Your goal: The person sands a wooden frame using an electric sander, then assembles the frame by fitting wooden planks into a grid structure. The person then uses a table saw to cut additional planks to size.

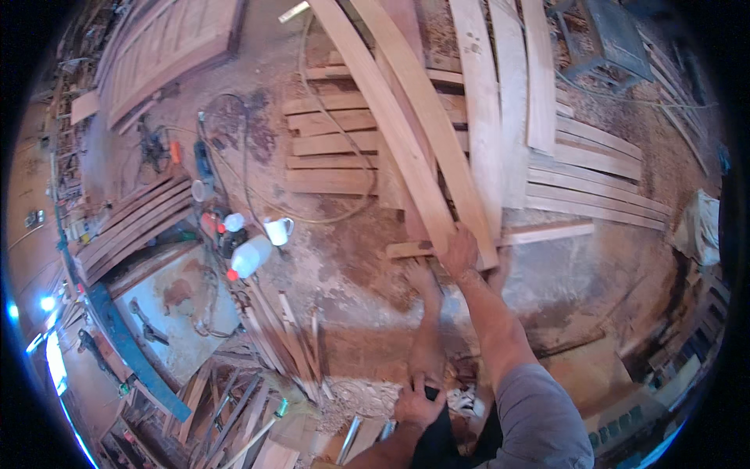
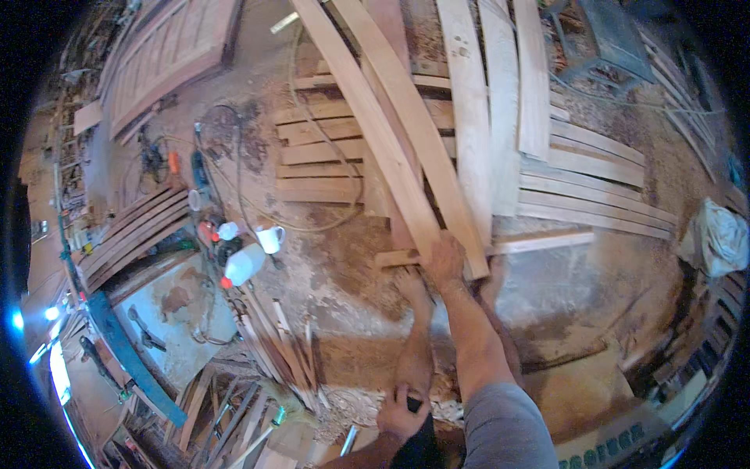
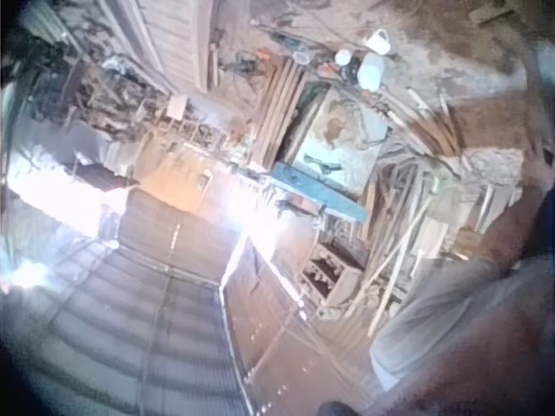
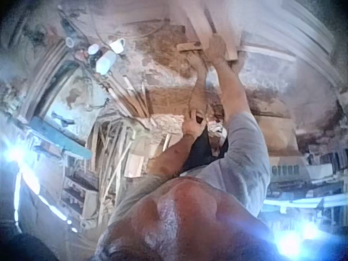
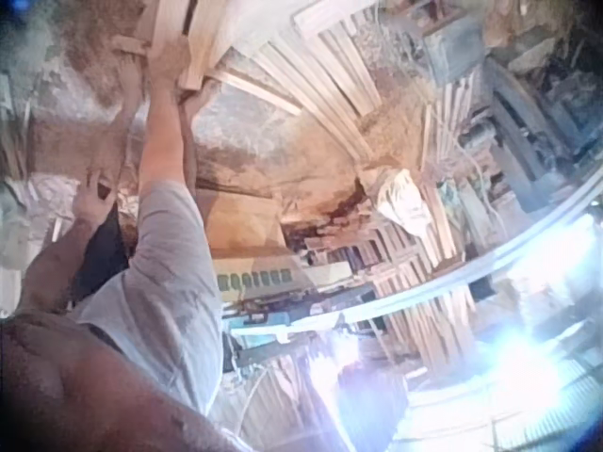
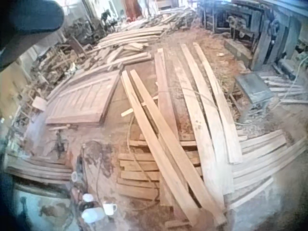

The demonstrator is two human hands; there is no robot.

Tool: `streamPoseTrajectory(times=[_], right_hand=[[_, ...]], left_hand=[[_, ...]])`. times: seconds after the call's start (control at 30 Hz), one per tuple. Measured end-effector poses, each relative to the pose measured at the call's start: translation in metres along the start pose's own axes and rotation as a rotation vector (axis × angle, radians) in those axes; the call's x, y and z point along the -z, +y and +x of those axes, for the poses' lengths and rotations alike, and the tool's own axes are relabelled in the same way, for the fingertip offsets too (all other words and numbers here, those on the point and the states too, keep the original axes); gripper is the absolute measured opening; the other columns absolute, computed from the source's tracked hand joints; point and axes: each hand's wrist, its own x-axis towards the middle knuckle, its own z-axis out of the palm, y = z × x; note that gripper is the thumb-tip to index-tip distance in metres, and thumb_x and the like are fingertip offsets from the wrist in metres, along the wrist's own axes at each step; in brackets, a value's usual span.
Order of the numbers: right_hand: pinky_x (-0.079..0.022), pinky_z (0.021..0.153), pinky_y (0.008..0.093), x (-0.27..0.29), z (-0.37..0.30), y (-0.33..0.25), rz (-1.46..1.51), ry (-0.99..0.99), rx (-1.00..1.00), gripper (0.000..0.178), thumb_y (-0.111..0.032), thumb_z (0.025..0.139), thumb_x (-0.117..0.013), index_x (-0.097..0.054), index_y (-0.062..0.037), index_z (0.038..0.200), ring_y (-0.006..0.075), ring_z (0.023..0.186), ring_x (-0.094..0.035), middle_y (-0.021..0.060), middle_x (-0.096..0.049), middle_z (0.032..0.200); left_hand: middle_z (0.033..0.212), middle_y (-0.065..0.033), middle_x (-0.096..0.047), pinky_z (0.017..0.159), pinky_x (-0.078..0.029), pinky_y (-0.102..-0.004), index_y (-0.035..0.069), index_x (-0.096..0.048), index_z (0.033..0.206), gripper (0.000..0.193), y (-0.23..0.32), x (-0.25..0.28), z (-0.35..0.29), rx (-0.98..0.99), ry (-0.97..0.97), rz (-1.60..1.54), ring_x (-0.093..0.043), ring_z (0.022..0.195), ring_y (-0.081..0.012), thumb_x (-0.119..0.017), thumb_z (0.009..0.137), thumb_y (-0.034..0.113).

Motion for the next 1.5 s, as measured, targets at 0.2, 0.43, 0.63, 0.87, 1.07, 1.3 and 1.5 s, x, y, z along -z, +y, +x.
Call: streamPoseTrajectory(times=[0.2,0.43,0.63,0.87,1.07,1.3,1.5], right_hand=[[-0.044,0.104,0.0576,-0.012,0.013,-0.031,-0.055,-0.227,-0.249,0.055,-0.036,0.07,-0.087,-0.07,-0.005,0.113,0.0499,0.128,-0.048,0.0259,-0.052,0.137],[-0.047,0.105,0.0513,0.035,0.007,0.054,0.585,-0.351,-0.539,0.046,-0.028,0.082,-0.072,-0.064,0.0021,0.115,0.0501,0.119,-0.057,0.0291,-0.061,0.122],[-0.043,0.11,0.0496,0.019,0.004,0.092,0.026,-0.096,-0.192,0.052,-0.032,0.081,-0.079,-0.062,0.0064,0.112,0.0472,0.129,-0.051,0.0295,-0.059,0.127],[-0.045,0.108,0.0489,-0.017,0.01,0.108,0.162,-0.124,-0.412,0.067,-0.042,0.077,-0.086,-0.064,0.0053,0.118,0.0461,0.126,-0.055,0.0297,-0.061,0.126],[-0.049,0.104,0.0485,0.025,0.018,0.114,0.389,-0.361,-0.515,0.069,-0.046,0.079,-0.085,-0.065,0.0042,0.12,0.0433,0.119,-0.063,0.0289,-0.065,0.122],[-0.053,0.097,0.0452,0.057,0.021,0.094,0.579,-0.404,-0.55,0.078,-0.052,0.075,-0.088,-0.066,0.0051,0.122,0.039,0.111,-0.069,0.0265,-0.071,0.115],[-0.057,0.09,0.0419,0.166,0.005,0.044,0.836,-0.498,-0.561,0.072,-0.044,0.078,-0.088,-0.065,0.0073,0.123,0.0303,0.101,-0.073,0.0218,-0.074,0.111]], left_hand=[[0.132,-0.0259,-0.061,0.09,-0.057,-0.0585,0.019,-0.055,0.143,0.079,-0.01,0.007,0.0,0.024,-0.056,-0.003,-0.067,0.11,-0.05,-0.074,0.079,0.061],[0.134,-0.0268,-0.058,0.094,-0.055,-0.0568,0.02,-0.049,0.149,0.087,-0.002,0.025,0.004,0.059,-0.155,0.005,-0.066,0.115,-0.0472,-0.068,0.08,0.07],[0.135,-0.0274,-0.057,0.09,-0.057,-0.056,0.021,-0.046,0.152,0.088,-0.003,0.036,0.013,0.119,-0.3,0.009,-0.068,0.112,-0.0461,-0.065,0.082,0.072],[0.127,-0.0258,-0.061,0.089,-0.057,-0.0578,0.021,-0.052,0.147,0.084,-0.011,0.019,0.005,0.02,-0.12,0.033,-0.068,0.111,-0.046,-0.071,0.079,0.067],[0.125,-0.0236,-0.063,0.085,-0.058,-0.0571,0.02,-0.055,0.143,0.081,-0.007,0.013,0.003,-0.023,-0.075,0.097,-0.07,0.105,-0.0443,-0.073,0.078,0.065],[0.136,-0.0239,-0.057,0.094,-0.056,-0.0564,0.02,-0.054,0.144,0.081,0.003,0.014,0.002,0.027,-0.126,0.043,-0.064,0.119,-0.0436,-0.075,0.077,0.061],[0.136,-0.0249,-0.06,0.097,-0.055,-0.0555,0.018,-0.055,0.143,0.079,0.032,0.012,-0.002,0.028,-0.044,0.021,-0.064,0.117,-0.0475,-0.072,0.081,0.063]])
